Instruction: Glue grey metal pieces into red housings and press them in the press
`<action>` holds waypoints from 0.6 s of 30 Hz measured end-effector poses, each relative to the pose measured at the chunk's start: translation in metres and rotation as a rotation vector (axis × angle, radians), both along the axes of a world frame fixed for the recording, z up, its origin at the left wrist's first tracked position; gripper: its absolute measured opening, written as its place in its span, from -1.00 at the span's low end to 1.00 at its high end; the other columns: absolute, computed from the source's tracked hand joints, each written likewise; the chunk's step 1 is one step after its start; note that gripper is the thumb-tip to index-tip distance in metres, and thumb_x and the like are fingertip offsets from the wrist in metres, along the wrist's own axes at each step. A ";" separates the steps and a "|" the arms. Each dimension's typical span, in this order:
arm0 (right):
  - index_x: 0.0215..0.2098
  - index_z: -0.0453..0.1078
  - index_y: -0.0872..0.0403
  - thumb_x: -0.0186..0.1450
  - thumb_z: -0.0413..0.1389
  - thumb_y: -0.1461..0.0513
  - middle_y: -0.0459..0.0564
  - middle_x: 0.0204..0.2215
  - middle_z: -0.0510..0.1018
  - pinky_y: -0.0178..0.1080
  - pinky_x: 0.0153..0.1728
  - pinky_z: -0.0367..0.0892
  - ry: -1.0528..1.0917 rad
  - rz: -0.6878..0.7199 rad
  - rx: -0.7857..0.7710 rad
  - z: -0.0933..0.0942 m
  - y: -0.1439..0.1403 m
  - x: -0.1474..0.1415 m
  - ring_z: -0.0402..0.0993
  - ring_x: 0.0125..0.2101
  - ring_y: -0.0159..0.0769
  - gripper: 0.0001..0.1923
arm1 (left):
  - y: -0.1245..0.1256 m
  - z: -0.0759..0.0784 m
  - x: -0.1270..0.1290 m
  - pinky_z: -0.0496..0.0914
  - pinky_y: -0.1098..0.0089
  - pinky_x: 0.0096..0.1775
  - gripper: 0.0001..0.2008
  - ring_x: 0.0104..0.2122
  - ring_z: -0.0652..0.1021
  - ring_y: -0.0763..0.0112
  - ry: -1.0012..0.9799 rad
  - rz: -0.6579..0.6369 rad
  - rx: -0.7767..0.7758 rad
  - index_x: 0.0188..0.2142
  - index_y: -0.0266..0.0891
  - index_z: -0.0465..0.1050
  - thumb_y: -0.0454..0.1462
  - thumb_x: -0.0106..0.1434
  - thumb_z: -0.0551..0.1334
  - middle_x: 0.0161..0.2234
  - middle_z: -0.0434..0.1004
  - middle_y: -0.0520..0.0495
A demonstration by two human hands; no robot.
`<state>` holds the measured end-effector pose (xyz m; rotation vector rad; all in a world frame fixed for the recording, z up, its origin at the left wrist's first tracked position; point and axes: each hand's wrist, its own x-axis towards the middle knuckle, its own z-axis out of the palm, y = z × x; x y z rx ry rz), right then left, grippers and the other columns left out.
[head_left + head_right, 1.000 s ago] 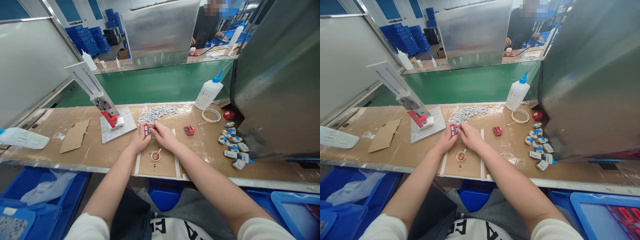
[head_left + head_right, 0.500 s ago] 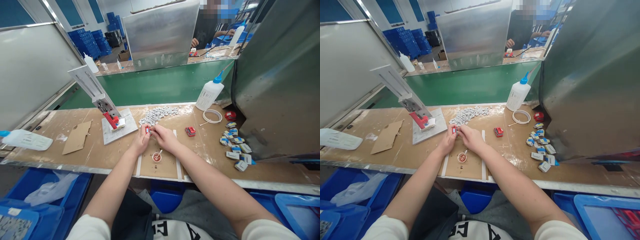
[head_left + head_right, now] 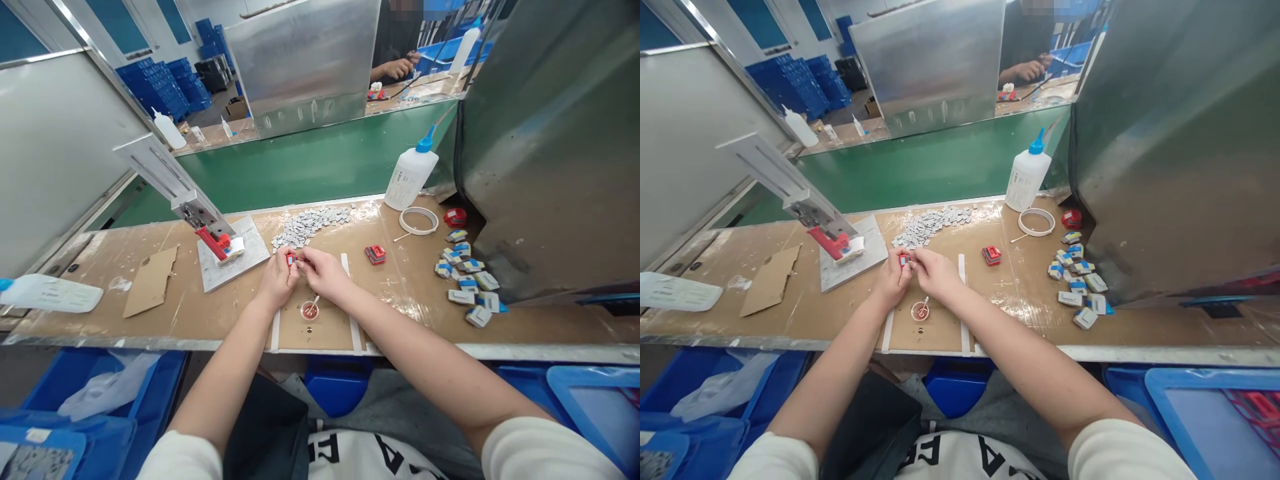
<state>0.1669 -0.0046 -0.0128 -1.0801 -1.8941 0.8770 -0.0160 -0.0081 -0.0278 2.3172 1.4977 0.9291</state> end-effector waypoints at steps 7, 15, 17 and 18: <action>-0.24 0.36 0.00 0.48 0.09 0.18 -0.05 -0.28 0.59 -0.27 -0.24 0.23 -0.051 -0.044 -0.035 0.003 0.002 0.003 0.48 -0.29 -0.23 -0.89 | -0.001 0.003 0.002 0.43 0.14 -0.05 -0.76 -0.12 0.55 0.15 -0.022 0.023 -0.005 0.04 -0.20 0.20 -0.16 0.47 0.00 -0.09 0.50 -0.20; -0.17 0.34 0.01 0.56 0.01 0.10 -0.02 -0.22 0.58 -0.26 -0.36 0.06 -0.295 0.052 0.041 0.010 0.006 0.008 0.48 -0.30 -0.23 -0.80 | -0.004 0.003 -0.001 0.42 0.22 -0.05 -0.74 -0.18 0.50 0.26 -0.212 -0.023 -0.077 0.04 -0.18 0.18 -0.12 0.46 0.01 -0.08 0.43 -0.14; -0.15 0.33 0.01 0.59 -0.07 0.11 -0.02 -0.21 0.58 -0.26 -0.35 0.06 -0.317 0.125 0.129 0.011 0.005 0.010 0.48 -0.29 -0.24 -0.78 | -0.005 0.004 -0.002 0.42 0.23 -0.03 -0.72 -0.16 0.49 0.28 -0.275 -0.036 -0.109 0.07 -0.17 0.17 -0.11 0.46 0.00 -0.07 0.41 -0.13; -0.14 0.33 0.01 0.60 -0.09 0.12 -0.02 -0.21 0.58 -0.26 -0.34 0.06 -0.325 0.156 0.167 0.011 0.005 0.011 0.48 -0.29 -0.24 -0.77 | -0.006 0.004 -0.003 0.42 0.23 -0.01 -0.71 -0.15 0.49 0.28 -0.299 -0.044 -0.118 0.08 -0.17 0.16 -0.10 0.46 0.01 -0.07 0.41 -0.13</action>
